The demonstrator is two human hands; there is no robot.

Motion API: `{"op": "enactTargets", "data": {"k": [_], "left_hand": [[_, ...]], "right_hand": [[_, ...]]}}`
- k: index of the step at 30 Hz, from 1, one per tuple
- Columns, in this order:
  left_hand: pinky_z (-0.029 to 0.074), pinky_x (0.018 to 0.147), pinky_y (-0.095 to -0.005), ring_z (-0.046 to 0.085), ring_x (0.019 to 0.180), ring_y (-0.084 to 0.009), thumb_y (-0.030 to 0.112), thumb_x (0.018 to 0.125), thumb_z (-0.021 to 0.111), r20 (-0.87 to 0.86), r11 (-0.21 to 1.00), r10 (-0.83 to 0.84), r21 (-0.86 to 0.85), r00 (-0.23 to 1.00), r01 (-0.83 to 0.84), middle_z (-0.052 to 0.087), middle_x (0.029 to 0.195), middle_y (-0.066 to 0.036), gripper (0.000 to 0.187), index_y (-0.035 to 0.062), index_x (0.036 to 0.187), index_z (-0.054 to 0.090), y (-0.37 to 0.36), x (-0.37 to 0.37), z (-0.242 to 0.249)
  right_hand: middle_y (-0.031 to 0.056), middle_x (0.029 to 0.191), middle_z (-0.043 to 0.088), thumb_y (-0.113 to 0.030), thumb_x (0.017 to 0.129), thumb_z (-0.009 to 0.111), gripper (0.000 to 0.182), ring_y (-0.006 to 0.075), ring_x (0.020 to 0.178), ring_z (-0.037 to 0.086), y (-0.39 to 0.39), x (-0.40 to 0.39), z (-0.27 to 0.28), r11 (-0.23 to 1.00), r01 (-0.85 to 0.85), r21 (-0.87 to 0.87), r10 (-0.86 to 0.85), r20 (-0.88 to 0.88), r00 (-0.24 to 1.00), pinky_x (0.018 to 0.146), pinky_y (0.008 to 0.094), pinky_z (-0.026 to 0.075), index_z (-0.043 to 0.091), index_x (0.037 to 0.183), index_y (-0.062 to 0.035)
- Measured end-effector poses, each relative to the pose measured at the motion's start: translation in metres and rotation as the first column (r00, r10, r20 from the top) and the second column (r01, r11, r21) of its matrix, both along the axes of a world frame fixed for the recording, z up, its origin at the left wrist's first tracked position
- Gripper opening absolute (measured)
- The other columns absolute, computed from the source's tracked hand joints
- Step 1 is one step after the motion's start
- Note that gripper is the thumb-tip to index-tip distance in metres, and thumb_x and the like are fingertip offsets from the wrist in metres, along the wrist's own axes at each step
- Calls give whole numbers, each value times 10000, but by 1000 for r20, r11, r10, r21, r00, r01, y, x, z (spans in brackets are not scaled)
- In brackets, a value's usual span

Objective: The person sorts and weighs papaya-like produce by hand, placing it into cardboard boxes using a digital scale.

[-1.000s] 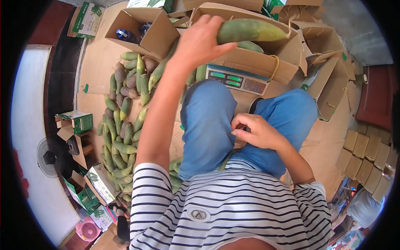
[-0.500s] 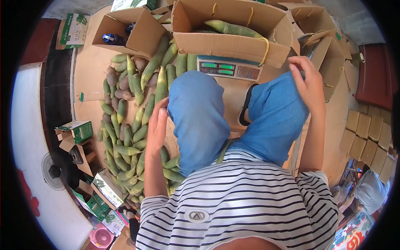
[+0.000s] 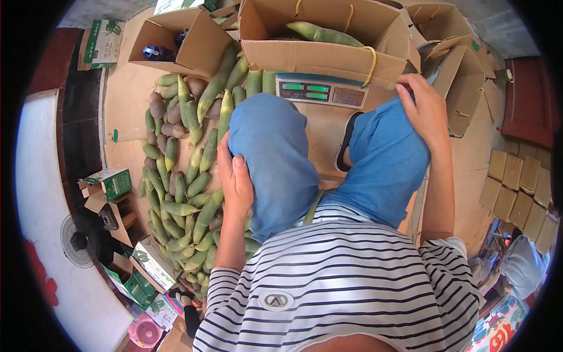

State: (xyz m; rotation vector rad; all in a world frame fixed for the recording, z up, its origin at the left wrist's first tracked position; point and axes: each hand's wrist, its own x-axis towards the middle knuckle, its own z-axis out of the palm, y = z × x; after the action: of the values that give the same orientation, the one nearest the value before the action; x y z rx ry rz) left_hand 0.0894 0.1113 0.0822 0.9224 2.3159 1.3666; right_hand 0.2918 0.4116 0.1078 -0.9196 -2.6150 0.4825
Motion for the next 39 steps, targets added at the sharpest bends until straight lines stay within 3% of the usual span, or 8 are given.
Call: {"op": "enactTargets", "data": {"k": [20, 33, 36, 39], "left_hand": [[341, 984, -372, 473, 1131, -326, 432, 918, 415, 6, 996, -68, 56, 998, 67, 481, 1208, -225, 607, -66, 1264, 404, 12, -2, -12], [364, 943, -352, 502, 1038, -248, 412, 941, 394, -57, 999, 33, 36, 998, -31, 517, 1133, -171, 545, -43, 1234, 460, -2, -7, -9], [379, 934, -353, 505, 1055, -254, 387, 945, 396, -183, 994, 93, 77, 979, -80, 514, 1155, -174, 524, -45, 1233, 462, -1, -10, -14], [369, 968, -360, 476, 1144, -261, 386, 947, 409, -129, 981, 123, 163, 984, -101, 494, 1222, -171, 534, -37, 1271, 446, 1, -15, -10]], "right_hand": [[81, 931, 626, -206, 883, 546, 167, 271, 858, 610, 0, -5, -3, 1000, 27, 13, -27, 73, 997, 716, 356, 475, 580, 960, -62], [85, 900, 619, -209, 870, 555, 152, 276, 797, 608, 1, -1, -4, 1000, 25, 15, -26, 34, 999, 681, 365, 470, 581, 931, -73], [86, 879, 616, -204, 866, 558, 145, 281, 786, 604, 1, 2, -5, 1000, 27, 14, -28, 18, 999, 675, 371, 468, 575, 912, -68], [85, 867, 615, -202, 864, 559, 144, 284, 790, 601, 3, 4, -6, 999, 22, 25, -22, -2, 1000, 675, 380, 468, 570, 899, -63]]}}
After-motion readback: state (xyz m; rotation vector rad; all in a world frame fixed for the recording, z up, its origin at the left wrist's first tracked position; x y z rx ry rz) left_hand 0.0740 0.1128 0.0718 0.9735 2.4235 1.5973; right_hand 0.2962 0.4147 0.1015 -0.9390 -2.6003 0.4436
